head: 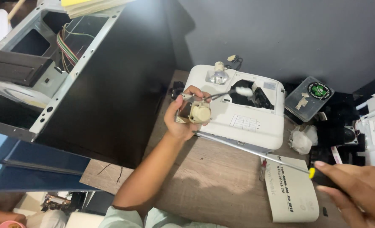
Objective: Repairing a projector by unscrewing and inspecting the lamp assembly
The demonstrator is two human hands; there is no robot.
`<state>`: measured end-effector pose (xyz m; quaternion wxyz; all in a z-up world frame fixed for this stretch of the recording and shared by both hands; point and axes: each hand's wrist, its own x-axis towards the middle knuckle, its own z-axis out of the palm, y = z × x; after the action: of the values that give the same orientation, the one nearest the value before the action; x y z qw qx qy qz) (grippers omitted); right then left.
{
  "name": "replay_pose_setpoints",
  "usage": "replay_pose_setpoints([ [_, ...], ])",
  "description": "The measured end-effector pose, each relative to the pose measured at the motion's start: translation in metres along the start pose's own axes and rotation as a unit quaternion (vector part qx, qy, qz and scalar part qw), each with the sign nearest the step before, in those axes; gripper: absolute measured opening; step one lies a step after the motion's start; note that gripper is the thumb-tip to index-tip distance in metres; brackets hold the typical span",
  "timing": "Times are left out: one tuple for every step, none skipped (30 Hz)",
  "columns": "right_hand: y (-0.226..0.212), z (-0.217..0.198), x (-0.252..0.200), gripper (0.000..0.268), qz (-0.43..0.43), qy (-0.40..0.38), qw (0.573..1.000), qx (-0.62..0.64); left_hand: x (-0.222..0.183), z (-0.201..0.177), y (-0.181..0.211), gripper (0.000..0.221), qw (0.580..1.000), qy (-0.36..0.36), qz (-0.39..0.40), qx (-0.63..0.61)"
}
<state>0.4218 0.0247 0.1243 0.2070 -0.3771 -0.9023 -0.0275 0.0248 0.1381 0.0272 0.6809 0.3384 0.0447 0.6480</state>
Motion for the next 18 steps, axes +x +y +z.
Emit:
replay_pose_setpoints([
  [-0.011, -0.003, 0.01, 0.056, 0.0, -0.001, 1.0, 0.001, 0.0, 0.002, -0.001, 0.048, 1.0, 0.002, 0.0, 0.0],
  [-0.023, -0.006, 0.02, 0.049, -0.023, 0.023, 0.999, 0.005, -0.001, 0.003, -0.002, 0.045, 1.0, 0.007, 0.018, 0.024],
  [-0.034, -0.008, 0.03, 0.042, -0.047, 0.049, 0.998, 0.009, -0.001, 0.005, -0.003, 0.043, 0.998, 0.012, 0.037, 0.049],
  [-0.036, -0.009, 0.031, 0.042, -0.047, 0.047, 0.998, 0.01, -0.001, 0.006, -0.003, 0.043, 0.998, 0.014, 0.037, 0.049],
  [-0.038, -0.01, 0.031, 0.042, -0.026, 0.048, 0.999, -0.002, -0.002, 0.008, -0.004, 0.041, 0.995, 0.006, 0.056, 0.082],
  [-0.04, -0.011, 0.032, 0.042, -0.005, 0.048, 0.999, -0.014, -0.003, 0.009, -0.005, 0.04, 0.991, -0.002, 0.074, 0.114],
  [-0.039, -0.01, 0.032, 0.042, -0.005, 0.047, 0.999, -0.015, -0.004, 0.011, -0.004, 0.04, 0.991, -0.001, 0.074, 0.113],
  [-0.039, -0.01, 0.033, 0.041, -0.015, 0.054, 0.998, -0.006, -0.005, 0.013, -0.004, 0.04, 0.988, 0.001, 0.075, 0.136],
  [-0.039, -0.009, 0.034, 0.041, -0.025, 0.061, 0.998, 0.002, -0.005, 0.015, -0.002, 0.04, 0.984, 0.002, 0.077, 0.158],
  [-0.037, -0.009, 0.034, 0.041, -0.025, 0.061, 0.998, 0.001, -0.006, 0.017, -0.001, 0.04, 0.984, 0.002, 0.077, 0.157],
  [-0.034, -0.008, 0.033, 0.041, -0.033, 0.055, 0.998, 0.006, -0.007, 0.018, -0.001, 0.038, 0.982, 0.005, 0.081, 0.168],
  [-0.032, -0.008, 0.033, 0.042, -0.041, 0.05, 0.998, 0.01, -0.008, 0.02, -0.001, 0.036, 0.98, 0.007, 0.085, 0.178],
  [-0.028, -0.008, 0.033, 0.042, -0.042, 0.048, 0.998, 0.009, -0.008, 0.019, -0.001, 0.036, 0.98, 0.007, 0.086, 0.177],
  [-0.025, -0.009, 0.034, 0.041, -0.053, 0.044, 0.998, 0.005, -0.009, 0.019, -0.002, 0.036, 0.982, 0.01, 0.081, 0.172],
  [-0.022, -0.009, 0.034, 0.041, -0.063, 0.041, 0.997, 0.0, -0.008, 0.019, -0.002, 0.035, 0.983, 0.011, 0.076, 0.168],
  [-0.018, -0.008, 0.033, 0.041, -0.064, 0.041, 0.997, -0.001, -0.009, 0.019, -0.001, 0.035, 0.983, 0.011, 0.076, 0.167],
  [-0.015, -0.007, 0.032, 0.043, -0.052, 0.03, 0.998, -0.003, -0.009, 0.02, -0.001, 0.036, 0.983, 0.011, 0.069, 0.168],
  [-0.011, -0.006, 0.03, 0.045, -0.041, 0.02, 0.999, -0.004, -0.009, 0.021, -0.001, 0.036, 0.984, 0.012, 0.062, 0.169],
])
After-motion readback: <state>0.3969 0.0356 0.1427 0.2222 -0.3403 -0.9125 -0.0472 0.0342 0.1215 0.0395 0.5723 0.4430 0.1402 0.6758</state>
